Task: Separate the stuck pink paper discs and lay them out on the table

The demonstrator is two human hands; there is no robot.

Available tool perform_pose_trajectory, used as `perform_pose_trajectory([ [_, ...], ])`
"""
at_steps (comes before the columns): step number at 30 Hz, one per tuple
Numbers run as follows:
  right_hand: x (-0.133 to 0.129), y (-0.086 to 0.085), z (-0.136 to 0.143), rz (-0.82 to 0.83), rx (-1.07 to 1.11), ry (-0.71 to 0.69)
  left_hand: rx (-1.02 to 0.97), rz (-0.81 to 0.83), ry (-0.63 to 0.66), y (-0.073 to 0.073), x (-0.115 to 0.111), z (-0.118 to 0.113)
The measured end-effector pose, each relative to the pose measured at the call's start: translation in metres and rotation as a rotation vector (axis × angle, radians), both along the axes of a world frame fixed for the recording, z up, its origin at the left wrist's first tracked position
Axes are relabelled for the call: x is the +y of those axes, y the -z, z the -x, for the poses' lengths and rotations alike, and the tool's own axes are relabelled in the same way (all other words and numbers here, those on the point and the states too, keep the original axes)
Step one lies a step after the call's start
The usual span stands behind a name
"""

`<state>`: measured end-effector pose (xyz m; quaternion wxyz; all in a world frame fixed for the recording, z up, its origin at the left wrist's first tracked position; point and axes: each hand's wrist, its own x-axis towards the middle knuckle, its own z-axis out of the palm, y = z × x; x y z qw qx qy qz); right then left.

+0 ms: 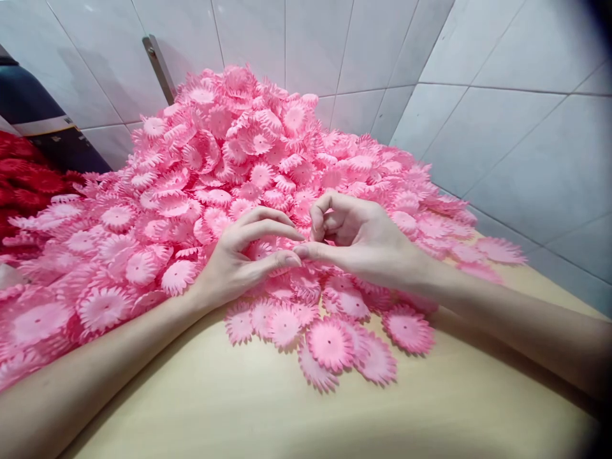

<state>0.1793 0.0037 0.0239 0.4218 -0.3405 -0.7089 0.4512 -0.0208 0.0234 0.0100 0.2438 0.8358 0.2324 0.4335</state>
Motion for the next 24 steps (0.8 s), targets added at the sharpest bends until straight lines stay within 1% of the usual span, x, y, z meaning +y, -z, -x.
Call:
perform_pose_trajectory([
  [6, -0.0009, 0.0033, -0.0014, 0.005, -0.006, 0.001, -0.003, 0.056, 0.025, 0.0002, 0.0006, 0.0018],
  [12, -0.0024, 0.0041, 0.0009, -0.039, -0.071, 0.003, 0.005, 0.065, -0.019, 0.0003, 0.001, 0.0017],
  [18, -0.0038, 0.0029, 0.0022, -0.064, -0.059, -0.002, -0.008, 0.044, 0.047, 0.0011, 0.0022, 0.0014],
  [24, -0.0013, 0.0047, 0.0, -0.098, -0.104, 0.02, 0.048, 0.018, 0.044, 0.0003, 0.0, 0.0007],
])
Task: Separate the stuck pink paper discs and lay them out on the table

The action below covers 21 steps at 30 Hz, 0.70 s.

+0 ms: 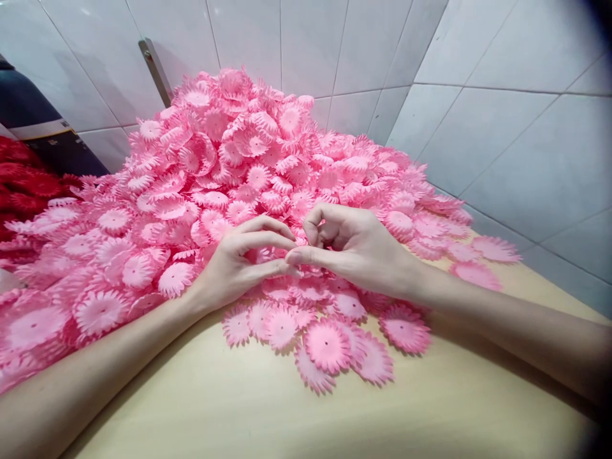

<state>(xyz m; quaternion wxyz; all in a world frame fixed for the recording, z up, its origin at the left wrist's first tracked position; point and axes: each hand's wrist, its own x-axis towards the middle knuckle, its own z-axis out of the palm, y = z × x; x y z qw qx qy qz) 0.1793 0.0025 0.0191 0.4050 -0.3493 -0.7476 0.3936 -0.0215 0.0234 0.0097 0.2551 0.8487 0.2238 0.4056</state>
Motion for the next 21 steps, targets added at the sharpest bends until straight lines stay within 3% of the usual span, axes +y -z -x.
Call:
perform_pose_trajectory([
  [6, 0.0, -0.001, 0.001, -0.011, 0.023, 0.019, 0.014, 0.045, 0.003, -0.004, -0.006, -0.004],
  [12, 0.009, -0.008, -0.007, -0.103, 0.129, 0.277, -0.121, 0.18, -0.148, -0.004, -0.006, -0.005],
  [15, 0.013, -0.009, -0.011, -0.161, 0.134, 0.334, -0.216, 0.215, -0.197, 0.0, -0.004, -0.005],
  [18, 0.012, -0.011, -0.012, -0.255, 0.035, 0.227, -0.214, 0.189, -0.211, 0.004, -0.001, -0.004],
  [21, 0.007, -0.014, -0.012, -0.272, -0.105, -0.093, -0.172, 0.123, -0.241, 0.004, 0.0, -0.002],
])
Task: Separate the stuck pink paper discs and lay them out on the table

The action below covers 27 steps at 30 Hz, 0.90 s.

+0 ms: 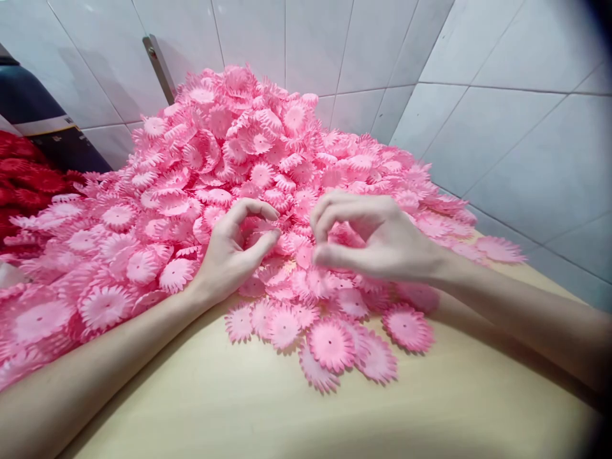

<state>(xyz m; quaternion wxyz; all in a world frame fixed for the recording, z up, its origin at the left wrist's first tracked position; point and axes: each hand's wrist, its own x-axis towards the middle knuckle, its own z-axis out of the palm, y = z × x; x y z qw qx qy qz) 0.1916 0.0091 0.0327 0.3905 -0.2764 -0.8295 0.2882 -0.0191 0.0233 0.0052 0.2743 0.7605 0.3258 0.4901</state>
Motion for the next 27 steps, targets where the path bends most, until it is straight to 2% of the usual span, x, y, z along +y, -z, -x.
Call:
perform_pose_trajectory([
  [2, -0.004, -0.001, 0.001, 0.045, -0.123, -0.193, 0.006, -0.023, -0.001, 0.0, 0.0, 0.001],
  [4, -0.006, 0.0, 0.002, 0.081, -0.246, -0.304, 0.008, -0.032, 0.004, -0.001, 0.0, 0.001],
  [7, -0.008, 0.0, 0.005, 0.113, -0.394, -0.381, 0.022, -0.036, -0.001, -0.001, 0.001, 0.0],
  [10, -0.008, -0.001, 0.005, 0.162, -0.42, -0.418, 0.032, -0.034, -0.007, -0.001, 0.001, 0.0],
  [14, -0.007, -0.001, 0.001, 0.278, -0.262, -0.335, 0.059, -0.044, -0.002, -0.003, 0.0, 0.0],
  [17, -0.003, 0.002, -0.002, 0.336, -0.045, -0.206, 0.126, -0.084, -0.005, -0.006, -0.001, 0.001],
  [21, 0.003, 0.006, -0.001, 0.321, 0.18, 0.002, 0.217, -0.116, 0.004, -0.007, -0.002, 0.001],
  [23, 0.005, 0.008, 0.0, 0.315, 0.225, 0.06, 0.227, -0.101, 0.021, -0.007, -0.003, 0.001],
  [27, 0.005, 0.008, 0.001, 0.269, 0.228, 0.08, 0.211, -0.065, 0.076, -0.008, -0.003, 0.003],
])
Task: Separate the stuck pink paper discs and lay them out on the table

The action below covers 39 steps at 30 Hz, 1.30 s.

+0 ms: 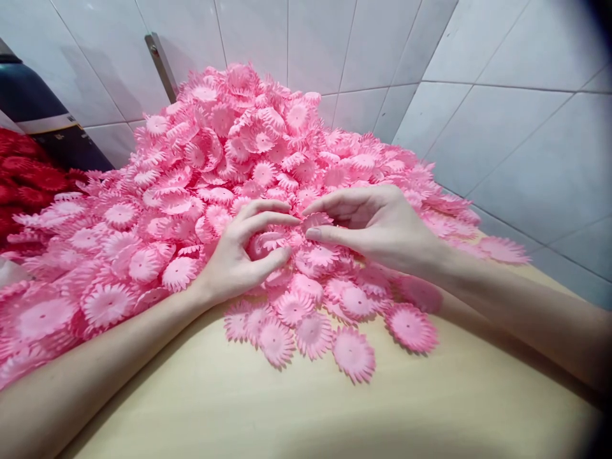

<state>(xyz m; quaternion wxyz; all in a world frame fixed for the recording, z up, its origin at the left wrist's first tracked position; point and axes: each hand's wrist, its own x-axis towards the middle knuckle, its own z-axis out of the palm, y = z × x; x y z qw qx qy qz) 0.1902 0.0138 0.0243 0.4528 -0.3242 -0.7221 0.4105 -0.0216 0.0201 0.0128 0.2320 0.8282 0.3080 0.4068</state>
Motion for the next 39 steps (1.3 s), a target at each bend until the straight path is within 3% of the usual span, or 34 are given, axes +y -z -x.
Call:
perform_pose_trajectory([
  [5, -0.002, -0.001, 0.001, -0.018, -0.095, 0.051, -0.015, 0.006, 0.058, -0.003, -0.001, 0.0],
  [17, -0.01, -0.001, 0.01, 0.038, -0.075, -0.054, -0.035, 0.002, 0.116, -0.001, 0.0, -0.005],
  [27, -0.01, 0.004, 0.01, 0.028, -0.113, -0.042, 0.068, 0.001, 0.21, 0.0, 0.001, -0.003],
  [33, -0.009, 0.005, 0.01, 0.072, -0.107, -0.051, 0.044, 0.03, 0.148, -0.002, -0.002, -0.005],
  [39, -0.013, 0.0, 0.011, 0.049, -0.114, -0.031, -0.082, 0.126, -0.051, 0.001, 0.002, -0.003],
])
